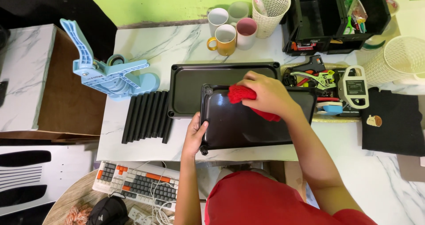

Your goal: Wiping down plastic shelf trays and legs with a red cloth.

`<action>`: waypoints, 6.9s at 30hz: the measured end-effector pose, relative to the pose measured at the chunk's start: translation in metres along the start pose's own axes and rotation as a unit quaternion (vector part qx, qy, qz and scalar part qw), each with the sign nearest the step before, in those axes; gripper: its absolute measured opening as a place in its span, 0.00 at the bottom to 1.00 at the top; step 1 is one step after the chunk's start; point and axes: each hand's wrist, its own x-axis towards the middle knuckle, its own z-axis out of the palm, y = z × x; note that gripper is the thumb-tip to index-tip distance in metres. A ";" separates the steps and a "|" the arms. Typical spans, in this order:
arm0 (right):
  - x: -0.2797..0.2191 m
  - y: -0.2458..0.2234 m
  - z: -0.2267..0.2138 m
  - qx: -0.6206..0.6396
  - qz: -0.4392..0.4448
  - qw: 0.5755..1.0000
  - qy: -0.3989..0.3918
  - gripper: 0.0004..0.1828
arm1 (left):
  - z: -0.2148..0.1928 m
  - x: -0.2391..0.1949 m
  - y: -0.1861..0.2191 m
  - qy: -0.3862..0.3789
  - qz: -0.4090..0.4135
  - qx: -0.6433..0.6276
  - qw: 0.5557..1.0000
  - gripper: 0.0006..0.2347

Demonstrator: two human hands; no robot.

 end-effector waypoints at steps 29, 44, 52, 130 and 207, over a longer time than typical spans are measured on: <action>-0.006 -0.003 0.015 -0.023 0.060 0.997 -0.033 0.31 | 0.020 0.010 0.015 0.000 -0.024 0.006 1.000 0.12; 0.009 -0.050 0.031 -0.120 -0.115 0.984 0.064 0.26 | 0.035 0.020 0.035 -0.029 -0.041 0.006 0.999 0.12; -0.008 -0.063 0.047 -0.212 -0.113 0.968 0.079 0.33 | 0.035 0.025 0.027 -0.047 0.002 0.022 0.999 0.15; -0.091 -0.071 0.063 0.188 0.047 0.973 -0.125 0.28 | 0.025 0.065 0.010 -0.016 -0.096 -0.166 0.981 0.19; -0.071 0.217 0.040 0.114 0.423 0.891 0.118 0.34 | 0.151 0.067 0.000 -0.122 0.129 0.657 0.733 0.51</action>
